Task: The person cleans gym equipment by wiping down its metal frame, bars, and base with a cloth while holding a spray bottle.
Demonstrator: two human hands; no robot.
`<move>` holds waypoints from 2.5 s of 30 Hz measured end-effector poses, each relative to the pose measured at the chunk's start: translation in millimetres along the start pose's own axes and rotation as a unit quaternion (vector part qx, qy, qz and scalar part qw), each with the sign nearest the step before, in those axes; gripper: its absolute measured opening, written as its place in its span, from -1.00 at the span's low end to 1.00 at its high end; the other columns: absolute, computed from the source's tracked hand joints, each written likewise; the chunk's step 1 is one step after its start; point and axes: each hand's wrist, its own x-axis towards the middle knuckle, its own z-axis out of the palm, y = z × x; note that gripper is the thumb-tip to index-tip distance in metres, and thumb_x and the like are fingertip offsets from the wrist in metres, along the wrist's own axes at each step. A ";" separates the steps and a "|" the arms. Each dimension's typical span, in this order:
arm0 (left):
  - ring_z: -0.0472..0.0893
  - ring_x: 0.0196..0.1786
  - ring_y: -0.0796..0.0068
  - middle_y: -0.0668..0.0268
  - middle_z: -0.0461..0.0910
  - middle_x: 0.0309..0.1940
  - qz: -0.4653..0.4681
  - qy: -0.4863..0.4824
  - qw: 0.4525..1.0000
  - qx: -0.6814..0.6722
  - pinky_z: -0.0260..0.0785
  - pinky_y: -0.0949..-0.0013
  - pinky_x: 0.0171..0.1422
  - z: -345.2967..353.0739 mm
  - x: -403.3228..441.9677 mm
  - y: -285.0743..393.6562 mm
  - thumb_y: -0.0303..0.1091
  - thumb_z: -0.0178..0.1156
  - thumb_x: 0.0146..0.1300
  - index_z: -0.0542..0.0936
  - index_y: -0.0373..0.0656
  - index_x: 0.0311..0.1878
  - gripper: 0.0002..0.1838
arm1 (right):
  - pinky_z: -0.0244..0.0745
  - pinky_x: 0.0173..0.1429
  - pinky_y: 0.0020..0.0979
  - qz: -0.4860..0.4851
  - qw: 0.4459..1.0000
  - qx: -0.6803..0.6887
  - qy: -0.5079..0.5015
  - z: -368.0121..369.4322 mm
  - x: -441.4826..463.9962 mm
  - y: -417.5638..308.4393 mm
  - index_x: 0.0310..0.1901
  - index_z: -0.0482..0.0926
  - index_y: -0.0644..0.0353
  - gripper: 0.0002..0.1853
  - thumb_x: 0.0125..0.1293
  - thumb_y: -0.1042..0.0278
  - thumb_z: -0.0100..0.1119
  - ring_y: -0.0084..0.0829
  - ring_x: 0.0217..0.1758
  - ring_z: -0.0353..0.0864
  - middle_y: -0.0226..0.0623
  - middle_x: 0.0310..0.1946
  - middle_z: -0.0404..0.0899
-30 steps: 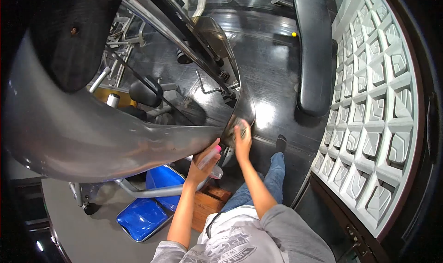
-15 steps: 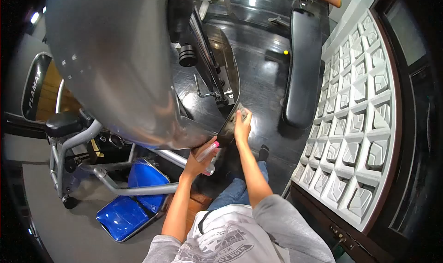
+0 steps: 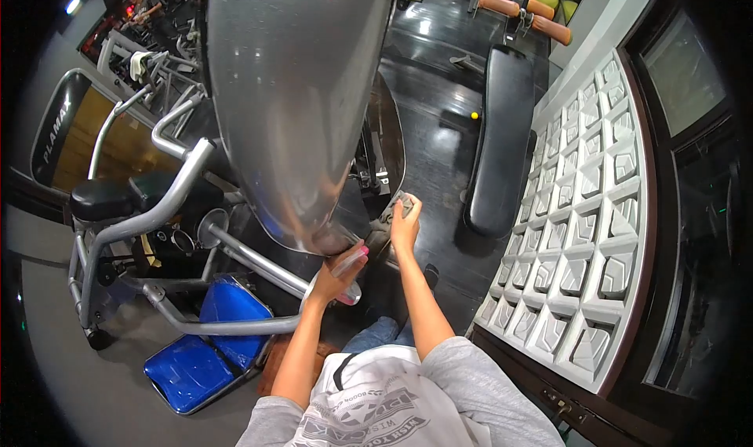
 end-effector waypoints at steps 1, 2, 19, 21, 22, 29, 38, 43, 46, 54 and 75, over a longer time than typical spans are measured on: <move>0.68 0.08 0.28 0.10 0.70 0.00 0.003 0.001 1.000 -0.002 0.43 0.32 0.22 0.0 -0.4 -1.7 0.00 0.21 0.40 0.53 -0.22 0.29 -0.44 | 0.42 0.22 -0.12 0.015 1.000 -0.015 -0.017 -4.4 1.6 -11.1 0.20 0.37 0.18 -0.56 0.47 0.06 0.06 0.09 0.16 0.56 0.07 0.09 0.57; 0.69 0.04 0.32 0.12 0.71 -0.03 -0.007 -0.001 1.000 0.006 0.45 0.33 0.18 -0.2 -1.1 -3.5 -0.03 0.22 0.41 0.52 -0.22 0.29 -0.45 | 0.42 0.22 -0.12 0.011 1.000 -0.017 -0.017 -5.0 -5.4 -9.6 0.20 0.37 0.18 -0.56 0.47 0.06 0.06 0.09 0.16 0.56 0.07 0.09 0.57; 0.70 -0.06 0.43 0.17 0.72 -0.05 0.057 0.105 0.993 0.024 0.51 0.39 0.07 21.1 -8.6 -2.4 -0.22 0.23 0.42 0.57 -0.21 0.23 -0.59 | 0.56 -0.11 -0.15 -0.257 0.932 -0.221 -0.128 -52.3 30.3 -35.9 -0.01 0.65 -0.11 -0.75 0.31 0.12 0.25 -0.13 -0.17 0.68 -0.31 -0.19 0.57; 0.70 -0.04 0.41 0.17 0.72 -0.04 0.044 0.138 0.989 0.021 0.50 0.40 0.09 31.1 -11.5 4.8 -0.21 0.23 0.42 0.58 -0.23 0.21 -0.60 | 0.55 -0.12 -0.12 -0.245 0.935 -0.217 -0.138 -52.3 33.1 -39.5 0.01 0.63 -0.13 -0.75 0.32 0.11 0.25 -0.09 -0.17 0.67 -0.28 -0.18 0.55; 0.70 -0.03 0.39 0.17 0.72 -0.04 0.035 0.164 0.986 0.014 0.50 0.40 0.10 35.9 -10.9 9.4 -0.21 0.22 0.42 0.59 -0.25 0.19 -0.60 | 0.54 -0.13 -0.08 -0.232 0.938 -0.217 -0.141 -52.0 33.5 -43.0 0.02 0.62 -0.15 -0.74 0.33 0.10 0.24 -0.05 -0.16 0.66 -0.26 -0.18 0.54; 0.64 0.14 0.31 0.11 0.68 0.06 -0.073 0.234 0.968 0.051 0.41 0.32 0.26 62.6 -5.4 27.1 -0.14 0.19 0.43 0.61 -0.30 0.15 -0.58 | 0.57 -0.14 -0.11 -0.284 0.916 -0.164 -0.230 -52.3 21.8 -21.4 0.04 0.62 -0.16 -0.72 0.29 0.19 0.27 -0.09 -0.15 0.65 -0.26 -0.18 0.49; 0.58 -0.03 0.39 0.31 0.58 -0.18 -0.182 0.289 0.938 -0.062 0.38 0.35 0.27 90.7 21.0 50.6 0.02 0.10 0.47 0.53 -0.28 0.26 -0.44 | 0.60 -0.31 -0.25 -0.464 0.803 -0.174 -0.330 -64.6 96.7 -13.4 0.10 0.62 -0.39 -0.59 0.17 0.13 0.35 -0.33 -0.15 0.59 -0.39 -0.19 0.46; 0.47 0.06 0.53 0.40 0.48 -0.21 -0.147 0.309 0.940 -0.016 -0.06 0.29 0.59 98.1 29.8 48.2 0.16 -0.10 0.50 0.48 -0.26 0.33 -0.33 | 0.60 -0.23 -0.16 -0.359 0.886 -0.131 -0.262 -62.5 132.5 -35.3 0.01 0.65 -0.16 -0.69 0.20 0.24 0.31 -0.17 -0.21 0.64 -0.28 -0.23 0.50; 0.43 0.13 0.58 0.41 0.49 -0.20 -0.159 0.306 0.937 -0.062 -0.31 0.27 0.65 96.2 27.2 41.7 0.18 -0.13 0.50 0.46 -0.29 0.34 -0.30 | 0.59 -0.17 -0.15 -0.339 0.886 -0.096 -0.300 -61.1 107.6 -29.1 0.03 0.65 -0.16 -0.67 0.20 0.26 0.33 -0.15 -0.16 0.64 -0.27 -0.22 0.50; 0.43 0.13 0.61 0.42 0.48 -0.17 -0.162 0.286 0.942 -0.064 -0.33 0.25 0.67 87.3 26.9 47.0 0.13 -0.11 0.51 0.48 -0.32 0.32 -0.33 | 0.56 -0.03 -0.21 -0.220 0.843 -0.005 -0.491 -59.9 74.0 25.6 0.05 0.59 0.03 -0.69 0.26 0.29 0.29 -0.09 -0.02 0.63 -0.16 -0.14 0.54; 0.42 -0.03 0.59 0.42 0.41 -0.26 -0.209 0.298 0.931 -0.041 -0.25 0.33 0.64 89.3 27.7 53.4 0.21 -0.22 0.52 0.49 -0.20 0.34 -0.30 | 0.23 0.37 -0.23 0.234 0.956 0.048 -0.173 26.1 27.8 125.4 0.29 0.14 0.17 -0.55 0.48 0.23 -0.05 -0.17 0.26 0.36 0.00 0.19 0.34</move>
